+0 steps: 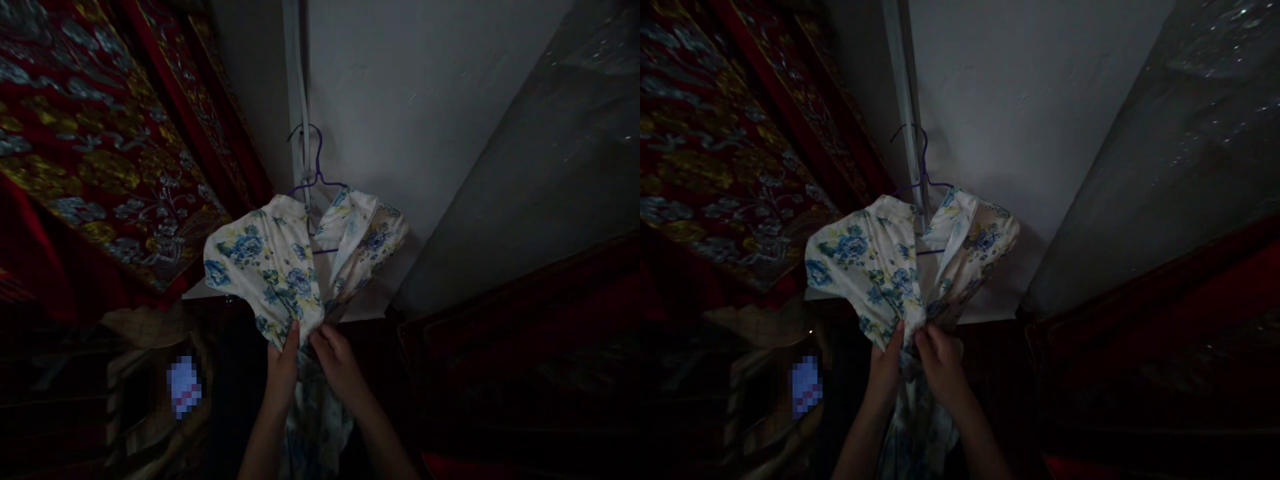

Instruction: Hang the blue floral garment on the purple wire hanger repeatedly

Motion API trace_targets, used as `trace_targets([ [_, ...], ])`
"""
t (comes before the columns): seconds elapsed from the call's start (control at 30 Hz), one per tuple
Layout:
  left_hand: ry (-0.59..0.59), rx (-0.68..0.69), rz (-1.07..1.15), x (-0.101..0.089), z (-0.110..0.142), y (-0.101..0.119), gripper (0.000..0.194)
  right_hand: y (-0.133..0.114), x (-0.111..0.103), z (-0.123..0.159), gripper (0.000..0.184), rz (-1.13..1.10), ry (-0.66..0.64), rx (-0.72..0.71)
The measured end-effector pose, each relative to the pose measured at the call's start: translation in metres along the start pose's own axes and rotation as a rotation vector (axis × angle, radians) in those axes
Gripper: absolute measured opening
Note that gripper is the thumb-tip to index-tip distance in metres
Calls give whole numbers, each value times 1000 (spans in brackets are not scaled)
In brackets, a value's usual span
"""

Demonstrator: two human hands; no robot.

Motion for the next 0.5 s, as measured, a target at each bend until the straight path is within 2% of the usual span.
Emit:
trace_targets([
  [0.17, -31, 6, -54, -7, -1, 12, 59, -12, -1, -2, 40, -88, -11, 23],
  [0.23, -30, 66, -85, -10, -2, 13, 56, -14, -3, -3, 44, -125, 10, 45],
  [0.3, 127, 294, -97, -15, -1, 13, 55, -14, -5, -3, 47, -163, 50, 86],
  [0.37, 333, 675, -95, -20, 5, 11, 61, -15, -7, -2, 47, -191, 76, 125],
  [0.4, 357, 829, -121, -20, 8, 9, 63, -17, -8, -2, 47, -196, 77, 137],
  [0.43, 293, 904, -172, -17, 12, 5, 62, -19, -8, -1, 46, -194, 65, 143],
  [0.47, 163, 895, -226, -13, 14, 1, 60, -22, -9, -1, 45, -184, 45, 143],
  [0.5, 15, 819, -269, -7, 15, -2, 57, -25, -9, 0, 45, -170, 17, 141],
])
Point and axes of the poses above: each hand's wrist, its own z-axis away from the middle knuckle, its own x-axis out of the palm, y = z × x, the point moved 2 cm from there along -z, towards the middle knuckle, and after that the axes turned 14 degrees about y, right-handed, at the moved point
